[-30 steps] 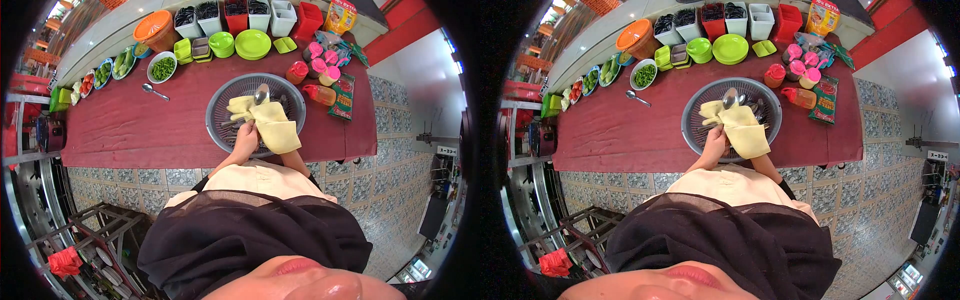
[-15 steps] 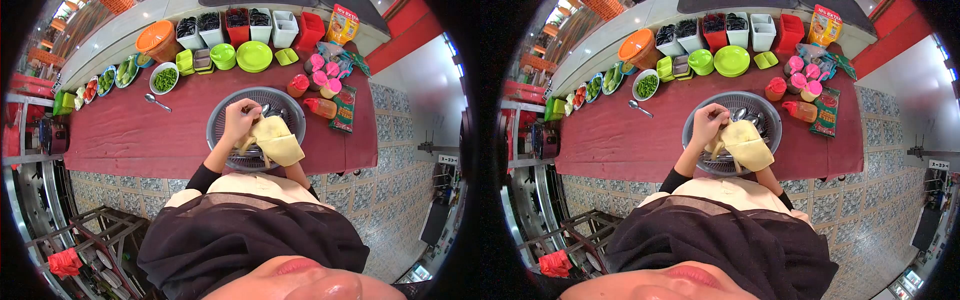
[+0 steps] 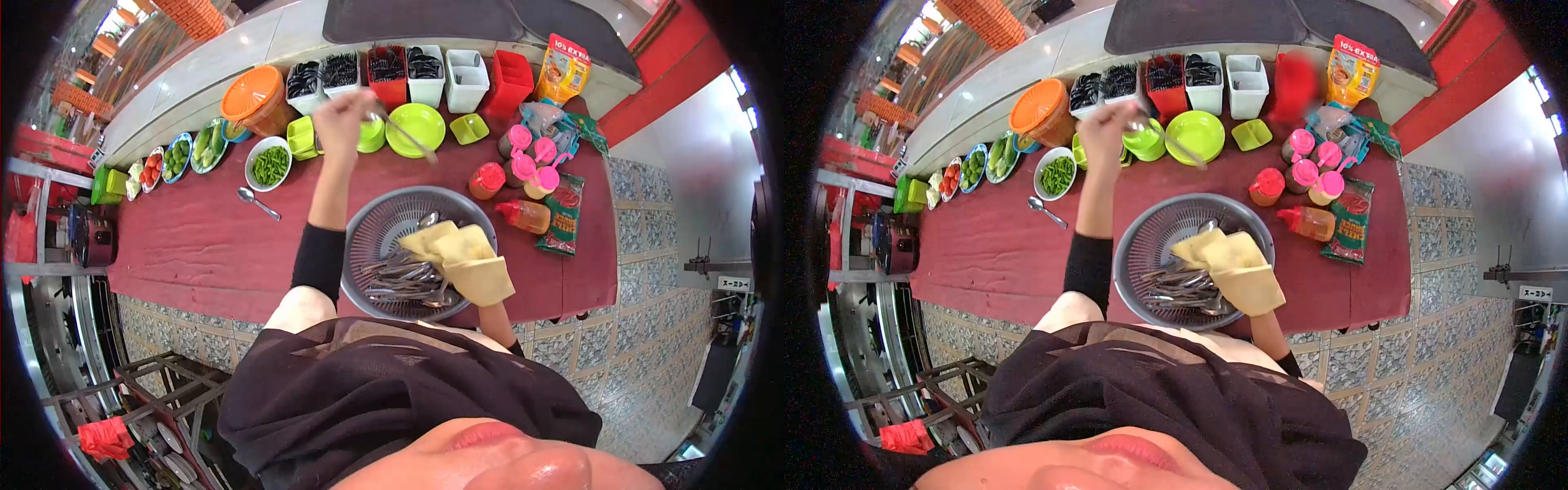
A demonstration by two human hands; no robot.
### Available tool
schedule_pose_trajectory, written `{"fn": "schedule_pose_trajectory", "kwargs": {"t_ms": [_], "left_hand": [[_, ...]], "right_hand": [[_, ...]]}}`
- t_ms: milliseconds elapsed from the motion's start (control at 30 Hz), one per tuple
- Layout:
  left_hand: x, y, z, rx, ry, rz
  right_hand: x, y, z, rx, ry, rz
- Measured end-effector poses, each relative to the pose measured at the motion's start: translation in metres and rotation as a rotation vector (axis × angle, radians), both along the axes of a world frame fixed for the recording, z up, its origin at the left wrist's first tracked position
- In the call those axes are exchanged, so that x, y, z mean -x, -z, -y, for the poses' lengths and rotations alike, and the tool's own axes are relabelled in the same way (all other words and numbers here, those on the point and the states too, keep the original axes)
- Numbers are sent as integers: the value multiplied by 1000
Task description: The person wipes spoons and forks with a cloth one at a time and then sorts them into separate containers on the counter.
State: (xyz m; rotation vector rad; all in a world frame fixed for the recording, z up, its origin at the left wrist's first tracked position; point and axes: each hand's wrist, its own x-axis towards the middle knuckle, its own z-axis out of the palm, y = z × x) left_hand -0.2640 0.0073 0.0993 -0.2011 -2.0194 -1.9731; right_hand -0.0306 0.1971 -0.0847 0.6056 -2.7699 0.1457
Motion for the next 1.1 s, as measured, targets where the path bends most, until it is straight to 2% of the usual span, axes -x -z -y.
{"fn": "schedule_pose_trajectory", "kwargs": {"t_ms": [67,133,200,267,300,367,400,433,500,567,600,633,667,700,800,833,867,933,1000,1067,1100], "left_hand": [[40,-17,-7,-5,-82,-210],[83,-17,-25,-154,-84,-274],[122,-8,-44,-155,-82,-378],[145,0,-72,-237,-21,-426],[155,8,-80,-31,-120,-507],[171,26,-92,210,-136,-616],[179,36,-97,329,-146,-671],[184,47,-100,372,-76,-619],[201,74,-106,478,50,-484],[192,73,-106,580,109,-215],[191,75,-105,541,93,-276],[189,75,-102,502,75,-337],[186,76,-97,466,56,-395],[168,67,-92,438,35,-503],[83,54,-76,347,24,-749],[44,65,-69,280,76,-549],[13,77,-59,362,94,-580],[-52,102,-40,401,192,-246],[-99,143,-24,562,136,-10],[-137,194,-9,937,46,28],[-153,206,-6,1039,61,102]], "right_hand": [[-7,-53,6,432,64,392],[-15,-29,5,499,144,398],[-14,-41,9,454,164,341],[-13,-15,6,406,214,420],[-9,-21,6,400,225,444],[-11,-4,4,378,238,342],[-12,13,5,483,242,380],[-14,29,4,587,244,418],[11,-54,0,326,191,462],[11,-40,-1,378,169,343],[11,-36,-1,403,154,284],[10,-34,-3,397,157,363],[17,-59,-3,391,157,444],[19,-73,-1,383,155,525],[0,-32,2,488,205,160],[7,-69,0,364,252,466],[4,-66,1,362,273,368],[-11,-44,-4,355,315,175],[-26,-18,-11,352,351,-22],[-35,-4,-11,359,380,-220],[-36,-25,-11,208,375,-134]]}}
